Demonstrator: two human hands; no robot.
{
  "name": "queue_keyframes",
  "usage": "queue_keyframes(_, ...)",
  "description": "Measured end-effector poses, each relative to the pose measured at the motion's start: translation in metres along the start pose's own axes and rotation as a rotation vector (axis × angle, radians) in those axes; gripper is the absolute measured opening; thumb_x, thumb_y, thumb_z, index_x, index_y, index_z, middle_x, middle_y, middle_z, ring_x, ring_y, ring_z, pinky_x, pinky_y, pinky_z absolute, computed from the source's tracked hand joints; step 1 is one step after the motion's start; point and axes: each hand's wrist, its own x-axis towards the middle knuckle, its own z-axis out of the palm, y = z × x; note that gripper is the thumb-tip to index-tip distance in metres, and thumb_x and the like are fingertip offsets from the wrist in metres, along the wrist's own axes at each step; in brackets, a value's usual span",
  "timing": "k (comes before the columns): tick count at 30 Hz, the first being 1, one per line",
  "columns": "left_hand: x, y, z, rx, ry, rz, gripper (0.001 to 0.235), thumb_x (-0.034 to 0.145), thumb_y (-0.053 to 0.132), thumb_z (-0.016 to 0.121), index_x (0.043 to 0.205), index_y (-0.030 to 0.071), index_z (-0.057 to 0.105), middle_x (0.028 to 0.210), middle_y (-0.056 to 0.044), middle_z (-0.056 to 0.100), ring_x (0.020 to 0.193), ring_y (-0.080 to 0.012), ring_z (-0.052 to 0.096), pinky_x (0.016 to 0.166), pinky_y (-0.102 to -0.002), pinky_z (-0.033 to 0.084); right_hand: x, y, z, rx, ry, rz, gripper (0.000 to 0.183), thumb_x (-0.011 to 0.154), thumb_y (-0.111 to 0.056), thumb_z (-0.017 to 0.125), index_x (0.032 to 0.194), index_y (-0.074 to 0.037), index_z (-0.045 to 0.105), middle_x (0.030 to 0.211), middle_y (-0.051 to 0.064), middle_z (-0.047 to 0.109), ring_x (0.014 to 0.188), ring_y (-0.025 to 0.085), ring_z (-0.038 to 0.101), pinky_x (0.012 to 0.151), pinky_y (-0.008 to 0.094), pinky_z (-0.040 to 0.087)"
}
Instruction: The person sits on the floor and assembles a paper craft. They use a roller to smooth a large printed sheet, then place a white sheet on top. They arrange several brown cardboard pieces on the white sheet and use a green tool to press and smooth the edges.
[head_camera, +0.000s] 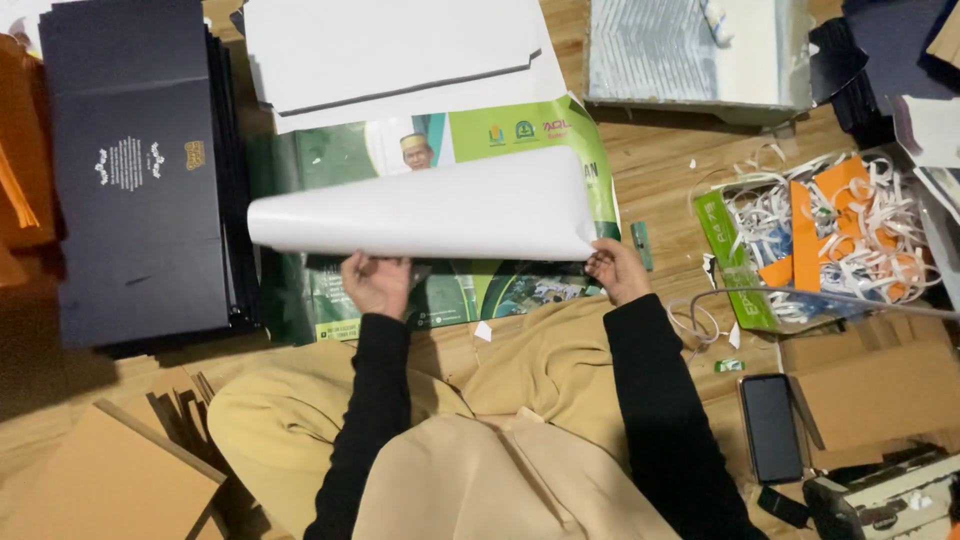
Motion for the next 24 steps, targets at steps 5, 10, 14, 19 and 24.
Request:
queue_keyframes(5, -0.057, 0.049, 0.026, 0.143, 0.151, 0.291, 0.016, 0.067, 0.011, 0.069, 0.081, 0.011, 0.06, 0.089, -0.003, 0.06, 0.088, -0.0236, 0.06, 0.085, -0.04, 0.054, -0.004, -0.013, -0.008, -0.077, 0.042, -0.109, 0.023, 0.065, -0.009, 0.074, 0.075, -0.006, 0.054, 0.058, 0.002, 0.047, 0.051, 0.019, 0.06, 0.048, 0.031, 0.056)
queue_keyframes(10, -0.028, 0.079, 0.045, 0.346, 0.187, 0.346, 0.019, 0.074, 0.01, 0.065, 0.09, 0.012, 0.054, 0.09, -0.004, 0.055, 0.081, -0.0223, 0.062, 0.08, -0.036, 0.06, -0.022, -0.069, 0.049, -0.238, 0.104, -0.229, 0.018, 0.064, -0.016, 0.07, 0.069, -0.013, 0.052, 0.056, -0.004, 0.044, 0.047, 0.009, 0.057, 0.04, 0.018, 0.048)
queue_keyframes(14, 0.029, 0.1, 0.114, 0.488, 0.165, 0.408, 0.018, 0.073, 0.01, 0.065, 0.085, 0.01, 0.051, 0.078, -0.004, 0.051, 0.072, -0.0206, 0.058, 0.081, -0.038, 0.061, 0.046, -0.134, 0.111, -0.363, 0.057, -0.288, 0.016, 0.063, -0.021, 0.065, 0.064, -0.013, 0.051, 0.049, -0.003, 0.044, 0.039, 0.007, 0.05, 0.033, 0.011, 0.04)
queue_keyframes(19, 0.056, 0.117, 0.223, 0.382, 0.196, 0.4, 0.015, 0.077, 0.001, 0.061, 0.086, 0.0, 0.049, 0.088, -0.018, 0.06, 0.084, -0.0251, 0.061, 0.069, -0.03, 0.059, -0.028, -0.21, 0.217, -0.24, 0.044, -0.492, 0.01, 0.072, 0.001, 0.057, 0.071, -0.005, 0.049, 0.051, 0.006, 0.048, 0.041, 0.01, 0.051, 0.034, 0.021, 0.043)
queue_keyframes(24, 0.043, 0.102, 0.206, 0.476, 0.14, 0.385, 0.019, 0.075, 0.006, 0.062, 0.09, 0.006, 0.051, 0.086, -0.011, 0.056, 0.079, -0.0238, 0.06, 0.078, -0.038, 0.06, 0.026, -0.17, 0.182, -0.342, 0.03, -0.529, 0.008, 0.074, -0.008, 0.059, 0.08, -0.008, 0.055, 0.056, 0.005, 0.054, 0.044, 0.01, 0.056, 0.034, 0.02, 0.045)
